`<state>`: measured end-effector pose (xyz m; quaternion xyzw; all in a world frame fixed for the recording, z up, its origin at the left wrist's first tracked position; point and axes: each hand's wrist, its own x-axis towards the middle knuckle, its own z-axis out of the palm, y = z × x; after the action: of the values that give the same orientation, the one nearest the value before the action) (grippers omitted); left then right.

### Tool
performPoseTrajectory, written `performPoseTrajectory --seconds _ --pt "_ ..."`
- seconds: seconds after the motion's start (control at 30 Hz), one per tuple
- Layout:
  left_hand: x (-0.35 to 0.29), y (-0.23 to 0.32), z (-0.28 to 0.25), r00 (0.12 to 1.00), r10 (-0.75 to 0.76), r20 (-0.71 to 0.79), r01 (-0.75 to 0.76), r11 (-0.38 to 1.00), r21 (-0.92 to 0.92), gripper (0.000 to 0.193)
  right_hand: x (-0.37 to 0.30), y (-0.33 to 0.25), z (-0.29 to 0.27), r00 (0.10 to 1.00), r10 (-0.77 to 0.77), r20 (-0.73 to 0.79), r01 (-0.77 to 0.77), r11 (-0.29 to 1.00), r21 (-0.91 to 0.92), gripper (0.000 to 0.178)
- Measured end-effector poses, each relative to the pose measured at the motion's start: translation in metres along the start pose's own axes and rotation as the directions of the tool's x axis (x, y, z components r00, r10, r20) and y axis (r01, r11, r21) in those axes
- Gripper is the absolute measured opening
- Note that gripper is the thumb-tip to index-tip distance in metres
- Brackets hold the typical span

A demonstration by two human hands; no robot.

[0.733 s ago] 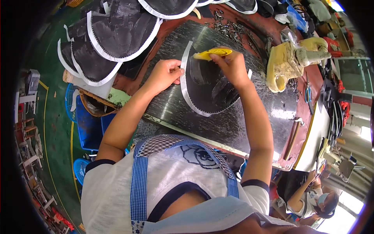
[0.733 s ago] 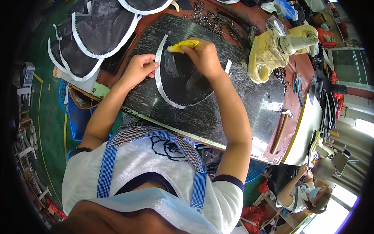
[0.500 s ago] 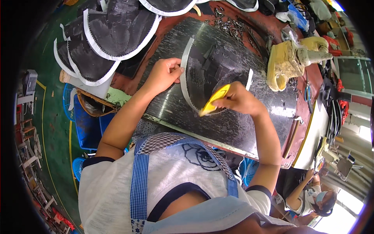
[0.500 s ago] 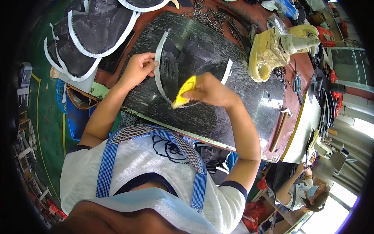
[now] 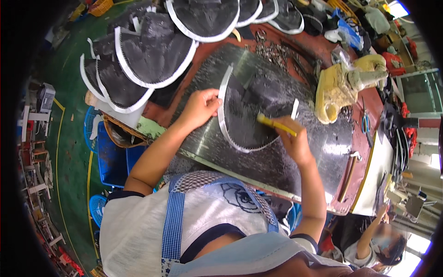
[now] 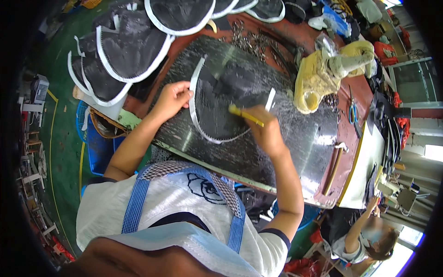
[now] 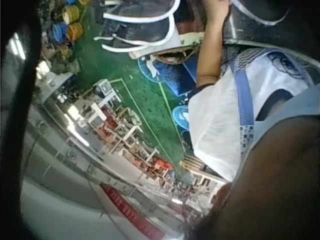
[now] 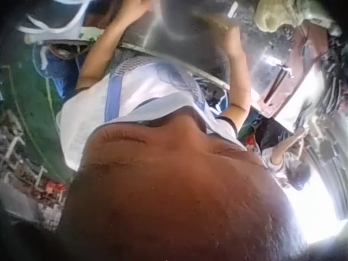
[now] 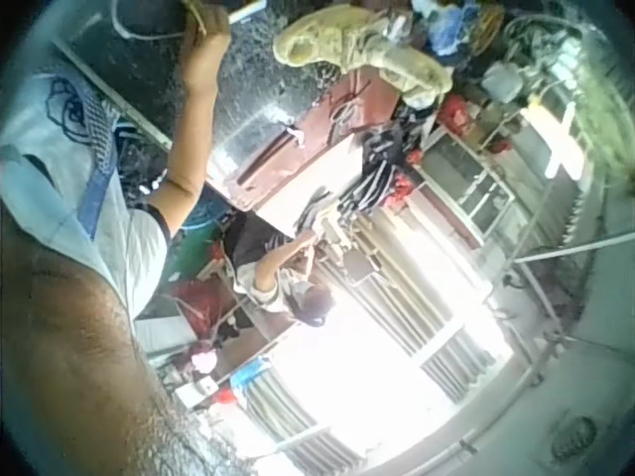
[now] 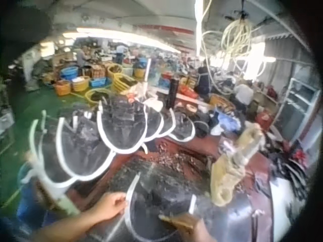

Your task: Apply adhesive to the edges of shoe upper components using a handheld yellow brush.

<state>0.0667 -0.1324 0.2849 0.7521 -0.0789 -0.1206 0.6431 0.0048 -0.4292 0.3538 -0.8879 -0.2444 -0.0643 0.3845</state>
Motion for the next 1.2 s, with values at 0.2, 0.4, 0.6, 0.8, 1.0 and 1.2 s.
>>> performPoseTrajectory --seconds 0.2,0.4,0.6,0.8,1.0,1.2 --pt "-0.021 0.03 0.013 0.983 0.051 0.178 -0.017 0.982 -0.186 0.045 -0.043 -0.016 -0.029 0.933 0.35 0.085 -0.358 0.88 0.313 0.009" --pt "0.002 0.078 0.006 0.971 0.217 0.1 -0.195 0.962 -0.194 0.044 -0.019 0.095 -0.121 0.642 0.48 -0.598 -0.691 0.7 -0.18 0.035" --pt "0.106 0.1 -0.147 0.949 0.305 -0.082 -0.316 0.93 -0.188 0.048 -0.044 0.089 -0.156 0.636 0.672 -0.378 -0.765 0.488 -0.42 0.048" --pt "0.186 0.038 -0.248 0.761 0.539 -0.361 -0.146 0.684 0.715 0.072 -0.295 -0.002 -0.174 0.391 0.655 -0.647 -0.763 0.624 0.171 0.036" --pt "0.079 0.056 -0.049 0.717 0.696 -0.031 -0.448 0.494 0.745 0.07 -0.517 -0.055 0.01 -0.303 0.899 -0.317 -0.689 0.023 0.724 0.038" --pt "-0.019 0.047 0.114 0.691 0.584 0.426 -0.715 0.464 0.523 0.06 -0.624 -0.068 0.279 -0.672 0.728 0.134 -0.016 -0.196 0.981 0.031"
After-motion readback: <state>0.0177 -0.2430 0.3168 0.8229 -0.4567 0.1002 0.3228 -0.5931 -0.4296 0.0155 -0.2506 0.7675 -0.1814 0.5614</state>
